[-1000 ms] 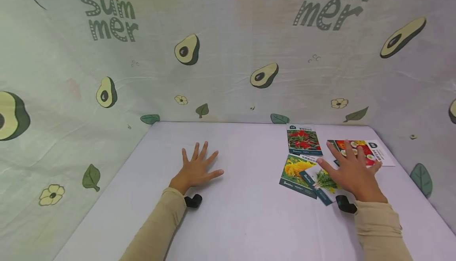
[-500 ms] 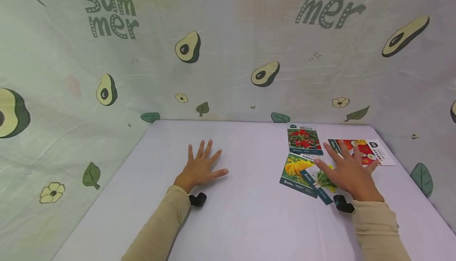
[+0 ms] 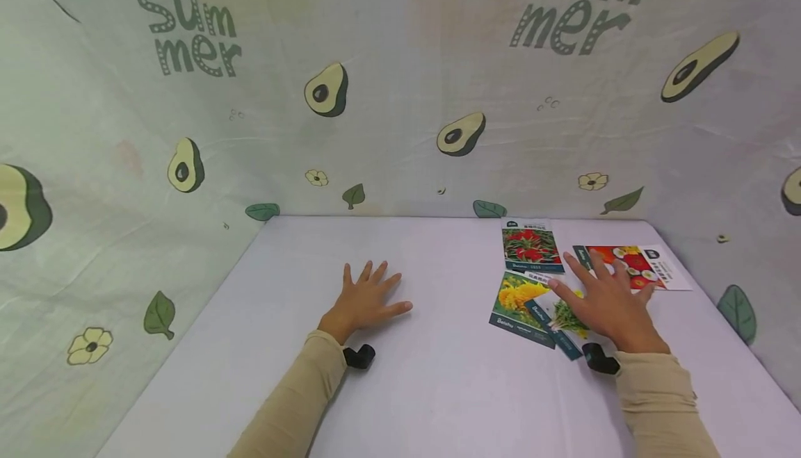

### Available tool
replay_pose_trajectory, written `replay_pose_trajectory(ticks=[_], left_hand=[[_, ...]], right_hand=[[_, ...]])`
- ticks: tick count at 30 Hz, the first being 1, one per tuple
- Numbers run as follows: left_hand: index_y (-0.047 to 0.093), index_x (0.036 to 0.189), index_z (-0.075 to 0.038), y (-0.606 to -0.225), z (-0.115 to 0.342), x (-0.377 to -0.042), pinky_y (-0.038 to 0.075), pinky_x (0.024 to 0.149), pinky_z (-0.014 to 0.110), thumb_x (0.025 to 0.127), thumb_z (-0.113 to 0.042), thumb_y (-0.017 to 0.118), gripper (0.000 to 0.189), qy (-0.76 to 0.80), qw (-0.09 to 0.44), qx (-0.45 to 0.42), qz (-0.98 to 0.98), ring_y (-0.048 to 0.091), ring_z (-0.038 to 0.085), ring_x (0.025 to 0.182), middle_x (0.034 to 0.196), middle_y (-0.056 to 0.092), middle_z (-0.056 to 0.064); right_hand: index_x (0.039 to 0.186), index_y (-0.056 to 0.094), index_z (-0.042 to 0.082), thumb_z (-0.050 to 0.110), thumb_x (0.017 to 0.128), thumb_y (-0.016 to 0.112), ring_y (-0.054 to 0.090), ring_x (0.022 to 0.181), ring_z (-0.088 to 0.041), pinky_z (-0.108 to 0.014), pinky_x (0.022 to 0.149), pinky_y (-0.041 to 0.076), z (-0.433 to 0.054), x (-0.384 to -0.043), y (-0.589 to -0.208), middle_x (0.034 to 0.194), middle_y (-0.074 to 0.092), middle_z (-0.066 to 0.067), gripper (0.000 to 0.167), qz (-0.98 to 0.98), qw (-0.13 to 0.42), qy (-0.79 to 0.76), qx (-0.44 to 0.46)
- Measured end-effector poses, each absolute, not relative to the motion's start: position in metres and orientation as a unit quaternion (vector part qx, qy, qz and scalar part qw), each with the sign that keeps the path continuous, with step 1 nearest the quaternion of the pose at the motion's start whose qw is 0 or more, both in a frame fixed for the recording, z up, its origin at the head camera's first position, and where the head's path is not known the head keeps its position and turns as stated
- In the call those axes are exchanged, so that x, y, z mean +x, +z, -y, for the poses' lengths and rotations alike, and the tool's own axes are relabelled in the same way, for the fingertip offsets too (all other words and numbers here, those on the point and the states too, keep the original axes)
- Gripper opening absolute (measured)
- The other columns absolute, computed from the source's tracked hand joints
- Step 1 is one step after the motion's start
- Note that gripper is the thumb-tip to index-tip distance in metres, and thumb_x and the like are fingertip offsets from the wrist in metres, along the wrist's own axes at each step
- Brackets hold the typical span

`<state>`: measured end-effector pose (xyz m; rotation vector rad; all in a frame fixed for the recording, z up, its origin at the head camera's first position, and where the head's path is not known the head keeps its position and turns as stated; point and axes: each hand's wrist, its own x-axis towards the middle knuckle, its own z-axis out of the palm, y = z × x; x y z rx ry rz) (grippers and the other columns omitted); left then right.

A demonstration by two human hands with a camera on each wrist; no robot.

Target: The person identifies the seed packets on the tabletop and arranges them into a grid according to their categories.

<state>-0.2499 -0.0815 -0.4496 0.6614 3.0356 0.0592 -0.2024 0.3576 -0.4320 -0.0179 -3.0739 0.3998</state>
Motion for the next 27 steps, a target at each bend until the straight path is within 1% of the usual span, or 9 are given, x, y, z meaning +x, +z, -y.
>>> replay_pose_trajectory(ticks=[4, 6, 10, 13, 18, 21, 24, 27], left_hand=[[0.051, 0.148, -0.028, -0.453, 0.077, -0.250, 0.007, 0.110, 0.075, 0.096, -0.072, 0.038, 0.069, 0.025, -0.008, 0.235, -0.972, 0.033, 0.031, 0.146, 0.159, 0.036, 0.005], [0.056, 0.144, -0.027, -0.453, 0.074, -0.251, 0.010, 0.110, 0.075, 0.099, -0.065, 0.044, 0.060, 0.039, -0.025, 0.246, -0.968, 0.038, 0.028, 0.143, 0.158, 0.039, 0.004], [0.058, 0.142, -0.026, -0.454, 0.065, -0.252, 0.014, 0.113, 0.070, 0.100, -0.056, 0.051, 0.052, 0.078, -0.034, 0.255, -0.963, 0.040, 0.024, 0.142, 0.157, 0.040, 0.003], [0.059, 0.141, -0.027, -0.455, 0.056, -0.252, 0.017, 0.114, 0.066, 0.101, -0.053, 0.052, 0.049, 0.094, -0.031, 0.262, -0.960, 0.039, 0.022, 0.142, 0.157, 0.041, 0.001], [0.060, 0.140, -0.029, -0.454, 0.041, -0.251, 0.021, 0.114, 0.065, 0.101, -0.053, 0.051, 0.047, 0.084, -0.025, 0.274, -0.958, 0.040, 0.021, 0.141, 0.155, 0.044, -0.001], [0.061, 0.139, -0.029, -0.455, 0.036, -0.248, 0.025, 0.113, 0.063, 0.101, -0.052, 0.052, 0.045, 0.078, -0.029, 0.269, -0.959, 0.043, 0.020, 0.139, 0.152, 0.048, -0.002], [0.063, 0.137, -0.027, -0.457, 0.031, -0.245, 0.030, 0.112, 0.059, 0.101, -0.050, 0.054, 0.044, 0.085, -0.036, 0.273, -0.958, 0.046, 0.019, 0.137, 0.148, 0.052, -0.003], [0.064, 0.136, -0.026, -0.461, 0.023, -0.243, 0.034, 0.112, 0.052, 0.101, -0.049, 0.054, 0.043, 0.096, -0.040, 0.299, -0.949, 0.047, 0.019, 0.136, 0.146, 0.054, -0.002]], right_hand=[[0.161, 0.019, 0.014, 0.072, 0.096, 0.037, 0.005, 0.135, -0.067, -0.091, 0.085, -0.008, -0.358, -0.201, -0.431, 0.155, 0.013, -0.040, 0.089, 0.991, 0.018, 0.132, -0.006], [0.160, 0.020, 0.013, 0.072, 0.097, 0.036, 0.008, 0.135, -0.067, -0.091, 0.087, -0.004, -0.359, -0.201, -0.432, 0.154, 0.014, -0.040, 0.088, 0.991, 0.016, 0.135, -0.009], [0.159, 0.024, 0.009, 0.069, 0.099, 0.034, 0.016, 0.131, -0.070, -0.088, 0.092, 0.011, -0.363, -0.201, -0.434, 0.152, 0.017, -0.043, 0.085, 0.990, 0.011, 0.140, -0.011], [0.157, 0.026, 0.006, 0.066, 0.100, 0.036, 0.021, 0.127, -0.071, -0.085, 0.093, 0.018, -0.367, -0.200, -0.436, 0.148, 0.020, -0.046, 0.083, 0.990, 0.005, 0.142, -0.010], [0.157, 0.027, 0.004, 0.063, 0.101, 0.038, 0.022, 0.129, -0.069, -0.083, 0.096, 0.020, -0.370, -0.201, -0.439, 0.147, 0.022, -0.047, 0.081, 0.987, 0.002, 0.162, -0.001], [0.156, 0.031, 0.003, 0.060, 0.102, 0.041, 0.024, 0.130, -0.066, -0.082, 0.096, 0.022, -0.368, -0.205, -0.441, 0.148, 0.024, -0.045, 0.078, 0.984, 0.006, 0.179, 0.013], [0.154, 0.035, 0.003, 0.056, 0.102, 0.045, 0.025, 0.131, -0.065, -0.081, 0.097, 0.023, -0.367, -0.207, -0.442, 0.148, 0.026, -0.044, 0.075, 0.981, 0.009, 0.191, 0.020], [0.155, 0.034, 0.003, 0.053, 0.104, 0.045, 0.026, 0.130, -0.064, -0.080, 0.097, 0.024, -0.369, -0.206, -0.442, 0.147, 0.027, -0.044, 0.072, 0.979, 0.008, 0.205, 0.019]])
